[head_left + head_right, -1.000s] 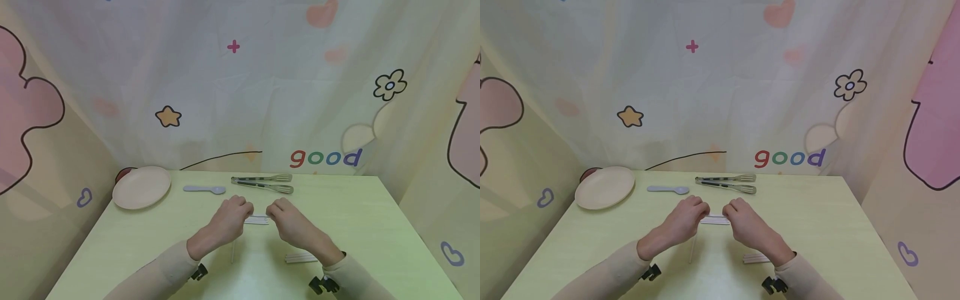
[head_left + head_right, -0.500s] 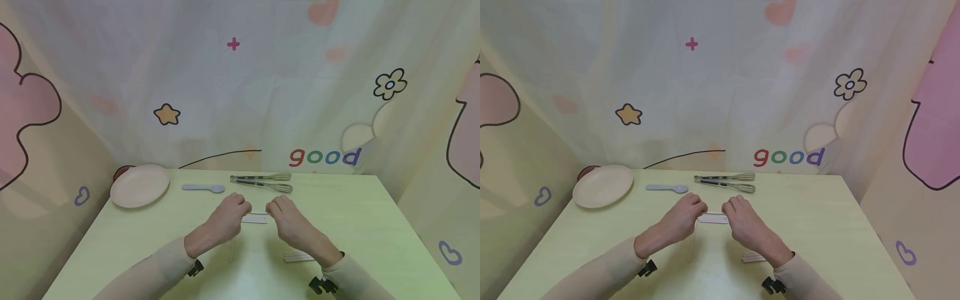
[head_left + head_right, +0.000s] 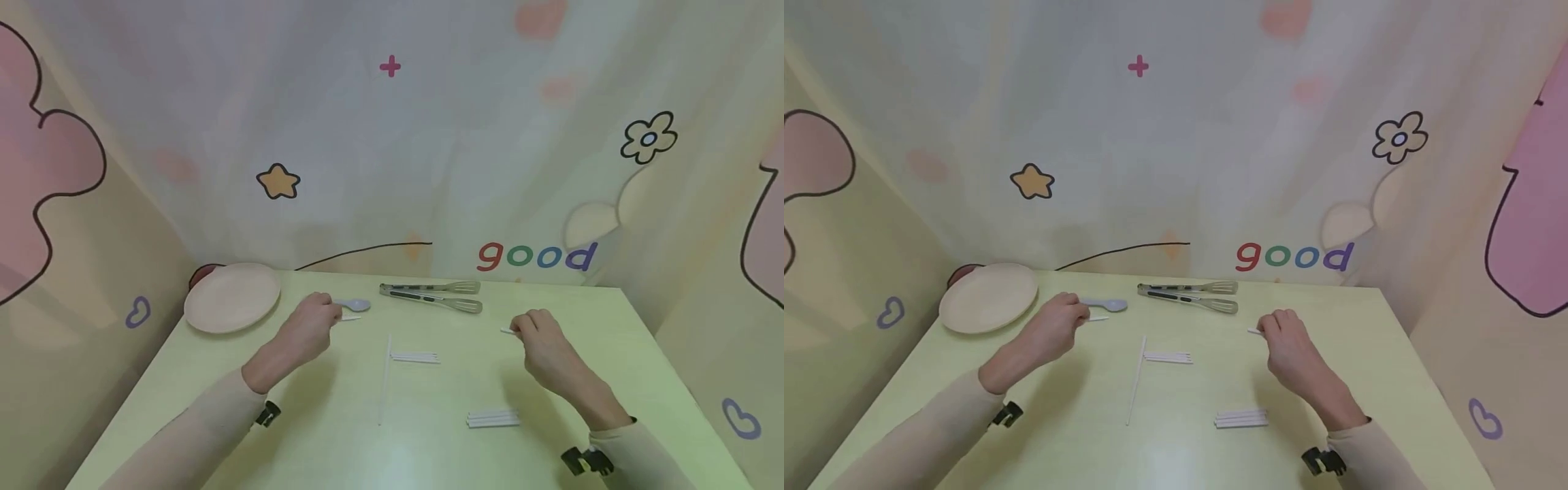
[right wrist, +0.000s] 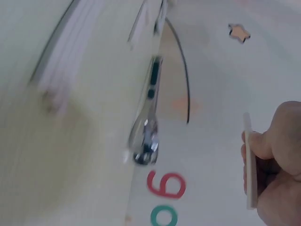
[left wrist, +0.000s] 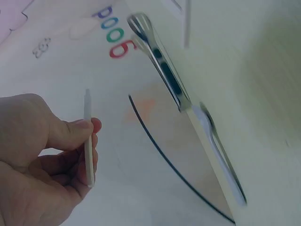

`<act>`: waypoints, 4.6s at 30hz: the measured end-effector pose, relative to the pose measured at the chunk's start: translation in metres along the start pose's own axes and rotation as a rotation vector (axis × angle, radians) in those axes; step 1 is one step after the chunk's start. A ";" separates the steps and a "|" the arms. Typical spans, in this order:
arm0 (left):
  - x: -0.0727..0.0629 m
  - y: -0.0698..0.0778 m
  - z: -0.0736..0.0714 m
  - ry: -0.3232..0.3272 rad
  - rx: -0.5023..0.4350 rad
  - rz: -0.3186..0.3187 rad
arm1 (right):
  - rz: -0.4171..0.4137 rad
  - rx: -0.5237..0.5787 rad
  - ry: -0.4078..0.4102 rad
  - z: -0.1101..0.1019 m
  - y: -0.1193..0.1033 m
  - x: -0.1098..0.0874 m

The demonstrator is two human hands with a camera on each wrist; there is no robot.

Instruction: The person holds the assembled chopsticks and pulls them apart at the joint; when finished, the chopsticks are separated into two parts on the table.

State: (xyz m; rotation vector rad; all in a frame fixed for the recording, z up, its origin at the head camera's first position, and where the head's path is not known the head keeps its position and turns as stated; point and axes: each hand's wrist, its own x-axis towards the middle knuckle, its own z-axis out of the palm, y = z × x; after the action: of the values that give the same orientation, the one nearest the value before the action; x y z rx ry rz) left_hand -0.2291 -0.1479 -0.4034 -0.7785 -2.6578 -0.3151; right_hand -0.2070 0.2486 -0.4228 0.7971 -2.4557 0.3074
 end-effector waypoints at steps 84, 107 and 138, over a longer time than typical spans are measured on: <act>0.038 0.048 0.044 -0.094 -0.191 0.171 | -0.020 0.153 -0.141 0.009 -0.036 -0.020; 0.045 0.047 0.061 -0.148 -0.235 0.169 | -0.045 0.204 -0.197 0.013 -0.035 -0.029; 0.053 0.049 0.088 -0.251 -0.283 0.099 | -0.073 0.271 -0.232 0.026 -0.039 -0.040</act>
State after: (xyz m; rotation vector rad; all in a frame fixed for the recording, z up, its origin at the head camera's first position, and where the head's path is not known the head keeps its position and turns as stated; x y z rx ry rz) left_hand -0.2676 -0.0556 -0.4575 -1.0984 -2.8291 -0.6130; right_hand -0.1673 0.2265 -0.4650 1.0874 -2.6257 0.5577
